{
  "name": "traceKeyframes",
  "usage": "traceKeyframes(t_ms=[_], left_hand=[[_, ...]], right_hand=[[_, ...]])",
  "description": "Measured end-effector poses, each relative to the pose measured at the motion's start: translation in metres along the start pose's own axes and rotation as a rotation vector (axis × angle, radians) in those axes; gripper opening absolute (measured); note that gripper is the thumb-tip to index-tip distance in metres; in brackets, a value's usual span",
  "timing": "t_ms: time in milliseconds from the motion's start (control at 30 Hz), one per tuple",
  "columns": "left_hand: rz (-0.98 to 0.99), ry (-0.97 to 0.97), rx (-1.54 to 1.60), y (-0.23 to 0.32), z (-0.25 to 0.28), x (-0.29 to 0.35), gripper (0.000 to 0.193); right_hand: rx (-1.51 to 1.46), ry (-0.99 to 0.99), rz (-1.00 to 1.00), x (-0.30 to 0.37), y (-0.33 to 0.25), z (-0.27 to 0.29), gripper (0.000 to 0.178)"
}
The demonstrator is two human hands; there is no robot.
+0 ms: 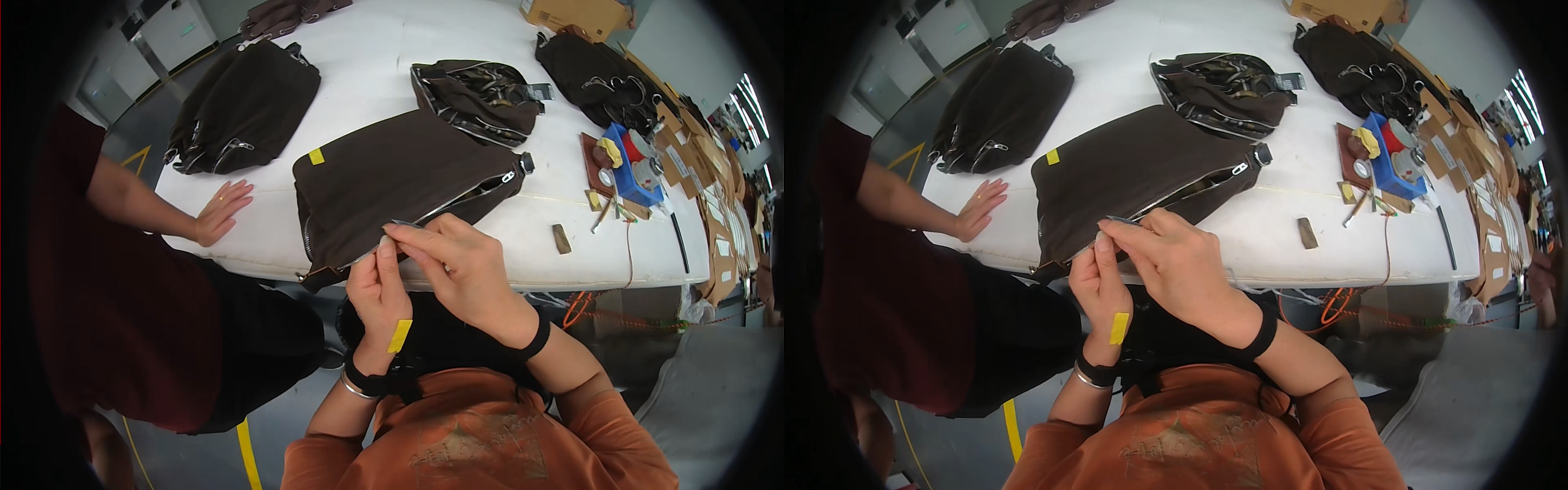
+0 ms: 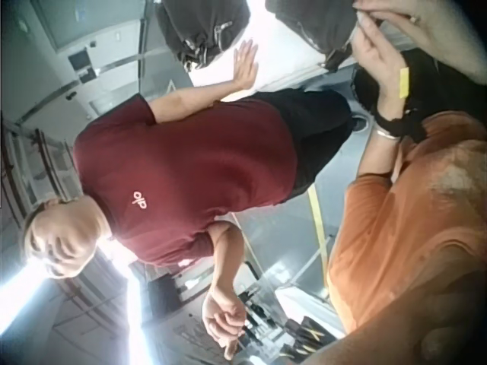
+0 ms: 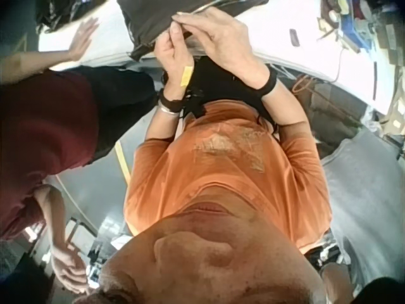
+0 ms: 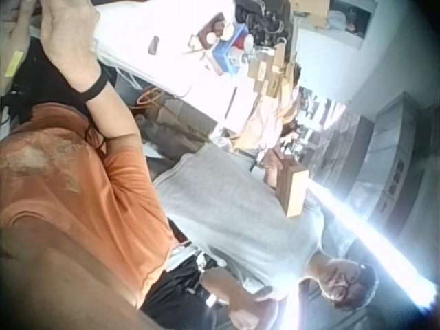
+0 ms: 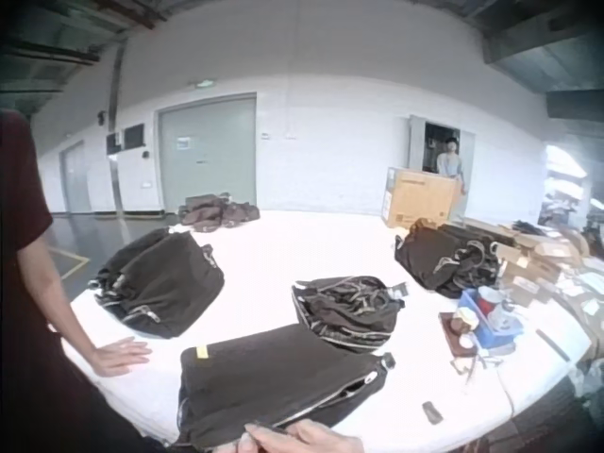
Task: Inspecting leather bags and attaching hardware and marking tape.
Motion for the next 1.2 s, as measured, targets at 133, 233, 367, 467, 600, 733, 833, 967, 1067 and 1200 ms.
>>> traceKeyframes(t_ms=[133, 233, 367, 467, 600, 733, 833, 967, 1067, 1200], left_hand=[[-0.013, -0.006, 0.029, -0.001, 0.0, 0.001, 0.028], [-0.006, -0.016, 0.024, 0.0, -0.001, 0.002, 0.027], [-0.004, -0.018, 0.052, 0.001, -0.001, 0.005, 0.026], [-0.022, -0.015, 0.054, 0.005, -0.005, 0.005, 0.024], [-0.004, -0.04, 0.06, 0.003, -0.004, 0.006, 0.023], [-0.039, -0.016, 0.089, 0.005, -0.007, 0.005, 0.025], [-0.039, -0.045, 0.072, 0.006, -0.007, 0.005, 0.025], [-0.021, -0.036, 0.065, 0.006, -0.005, 0.007, 0.025], [-0.011, -0.038, 0.089, 0.005, -0.005, 0.008, 0.024], [0.02, -0.039, 0.106, -0.003, -0.008, 0.013, 0.023]], right_hand=[[0.061, 0.029, 0.01, 0.006, 0.0, -0.007, 0.032], [0.091, 0.065, 0.016, 0.01, 0.003, -0.011, 0.033], [-0.198, 0.013, -0.056, 0.01, 0.01, -0.011, 0.028], [-0.523, -0.049, -0.173, 0.01, 0.013, -0.01, 0.024], [-0.638, -0.117, -0.281, 0.009, 0.012, -0.002, 0.024], [-0.477, -0.127, -0.215, 0.011, 0.016, 0.002, 0.024], [-0.473, -0.06, -0.163, 0.01, 0.015, 0.006, 0.024], [-0.394, -0.119, -0.196, 0.01, 0.008, 0.014, 0.029], [-0.416, -0.114, -0.274, 0.009, -0.003, 0.018, 0.032], [-0.336, 0.028, -0.179, 0.012, 0.004, 0.006, 0.036]])
Point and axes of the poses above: each hand's wrist, its own x-axis away from the middle knuckle, its own z-axis out of the back of the hand, y = z × x, the point moved 2 cm from there along -x, towards the middle knuckle, and after that the axes turned 10 degrees about x, right-handed, at the moved point
